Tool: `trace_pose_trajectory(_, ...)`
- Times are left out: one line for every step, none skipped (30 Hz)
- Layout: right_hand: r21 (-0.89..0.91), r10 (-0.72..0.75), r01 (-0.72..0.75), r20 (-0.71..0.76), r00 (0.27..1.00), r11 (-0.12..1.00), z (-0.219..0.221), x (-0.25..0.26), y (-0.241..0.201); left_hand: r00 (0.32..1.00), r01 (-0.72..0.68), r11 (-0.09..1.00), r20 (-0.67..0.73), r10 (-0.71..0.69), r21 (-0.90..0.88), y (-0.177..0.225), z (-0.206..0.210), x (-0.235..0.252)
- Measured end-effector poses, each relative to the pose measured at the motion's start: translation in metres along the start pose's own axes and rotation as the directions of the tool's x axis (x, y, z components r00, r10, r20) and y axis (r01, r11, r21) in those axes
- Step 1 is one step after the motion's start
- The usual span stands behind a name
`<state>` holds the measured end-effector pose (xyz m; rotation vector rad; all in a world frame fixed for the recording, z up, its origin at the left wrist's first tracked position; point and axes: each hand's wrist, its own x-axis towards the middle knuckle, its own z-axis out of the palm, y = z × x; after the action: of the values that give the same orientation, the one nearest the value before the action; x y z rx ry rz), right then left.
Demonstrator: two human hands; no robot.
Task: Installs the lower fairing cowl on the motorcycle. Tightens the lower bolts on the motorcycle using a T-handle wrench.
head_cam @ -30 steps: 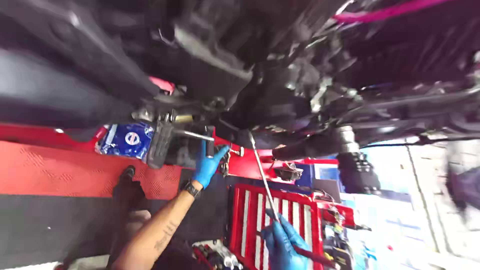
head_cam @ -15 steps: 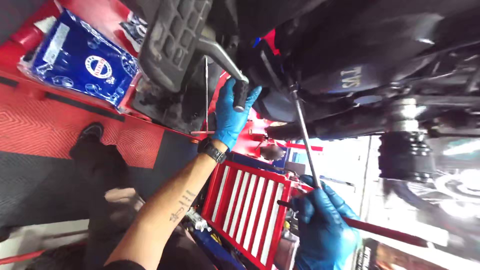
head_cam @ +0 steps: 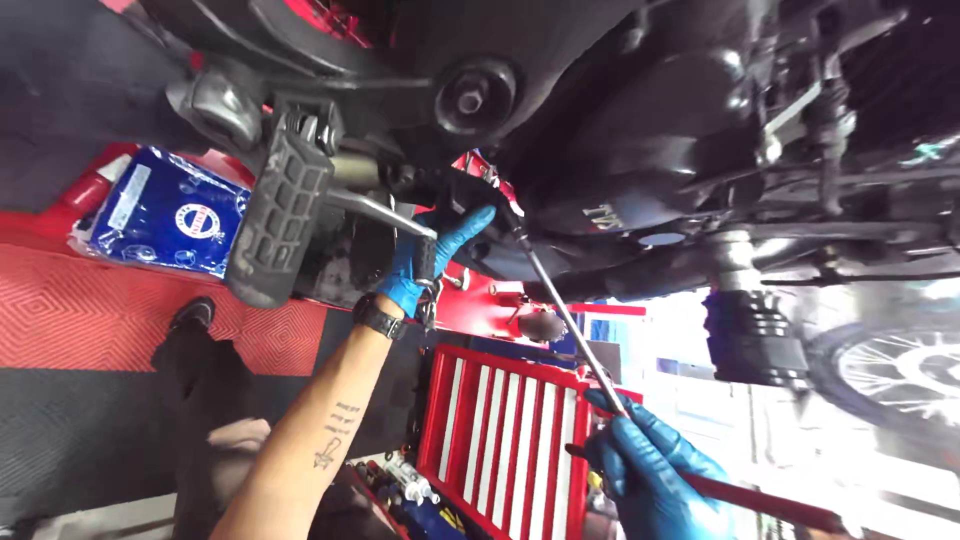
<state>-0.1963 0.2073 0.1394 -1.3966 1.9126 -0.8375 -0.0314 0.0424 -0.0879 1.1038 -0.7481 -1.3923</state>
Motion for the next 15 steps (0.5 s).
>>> trace_pose_trajectory(0.009, 0.004, -0.004, 0.009, 1.000, 1.000, -0.002, 0.001, 0.001, 1.000, 0.005, 1.000, 0.031, -0.005, 0.017, -0.003, -0.003, 0.004)
trace_pose_trajectory(0.026, 0.004, -0.004, 0.010, 1.000, 1.000, -0.003, 0.002, 0.001, 0.998, 0.010, 1.000, 0.066, -0.012, 0.020, -0.008, -0.005, 0.008)
trace_pose_trajectory(0.045, 0.004, -0.004, 0.006, 1.000, 0.999, -0.004, 0.002, 0.002, 0.995, 0.000, 1.000, 0.103, 0.001, -0.008, -0.013, -0.007, 0.011)
trace_pose_trajectory(0.057, 0.000, -0.001, 0.009, 1.000, 0.998, -0.004, 0.003, 0.003, 0.988, -0.023, 0.998, 0.149, 0.033, -0.065, -0.015, -0.008, 0.014)
trace_pose_trajectory(0.056, -0.001, 0.000, 0.013, 1.000, 0.998, -0.004, 0.003, 0.002, 0.981, -0.076, 0.986, 0.167, 0.101, -0.146, -0.010, -0.008, 0.016)
trace_pose_trajectory(0.043, 0.004, -0.005, 0.018, 1.000, 0.999, -0.005, 0.005, 0.000, 0.971, -0.135, 0.963, 0.161, 0.176, -0.235, 0.002, -0.004, 0.020)
trace_pose_trajectory(0.019, 0.017, -0.017, 0.023, 1.000, 1.000, -0.007, 0.006, -0.003, 0.961, -0.161, 0.939, 0.170, 0.220, -0.305, 0.010, -0.002, 0.022)
trace_pose_trajectory(-0.008, 0.030, -0.029, 0.026, 0.999, 1.000, -0.009, 0.008, -0.008, 0.952, -0.175, 0.920, 0.178, 0.249, -0.351, 0.014, 0.000, 0.025)
trace_pose_trajectory(-0.028, 0.038, -0.037, 0.022, 0.999, 0.999, -0.011, 0.011, -0.014, 0.949, -0.182, 0.914, 0.178, 0.260, -0.364, 0.014, 0.001, 0.026)
trace_pose_trajectory(-0.046, 0.042, -0.041, 0.023, 0.999, 0.998, -0.015, 0.014, -0.019, 0.949, -0.187, 0.913, 0.175, 0.264, -0.363, 0.014, 0.001, 0.026)
trace_pose_trajectory(-0.063, 0.039, -0.037, 0.040, 0.998, 0.997, -0.020, 0.018, -0.024, 0.949, -0.186, 0.911, 0.174, 0.264, -0.368, 0.014, 0.001, 0.025)
trace_pose_trajectory(-0.079, 0.039, -0.034, 0.055, 0.998, 0.996, -0.024, 0.022, -0.029, 0.949, -0.179, 0.908, 0.177, 0.261, -0.379, 0.014, 0.001, 0.026)
trace_pose_trajectory(-0.098, 0.046, -0.039, 0.070, 0.996, 0.994, -0.029, 0.026, -0.035, 0.950, -0.176, 0.904, 0.174, 0.260, -0.389, 0.012, 0.002, 0.026)
trace_pose_trajectory(-0.122, 0.059, -0.048, 0.086, 0.995, 0.991, -0.033, 0.030, -0.042, 0.950, -0.176, 0.900, 0.170, 0.261, -0.399, 0.007, 0.003, 0.028)
trace_pose_trajectory(-0.142, 0.074, -0.059, 0.104, 0.992, 0.988, -0.036, 0.034, -0.048, 0.950, -0.183, 0.901, 0.164, 0.264, -0.393, -0.003, 0.004, 0.031)
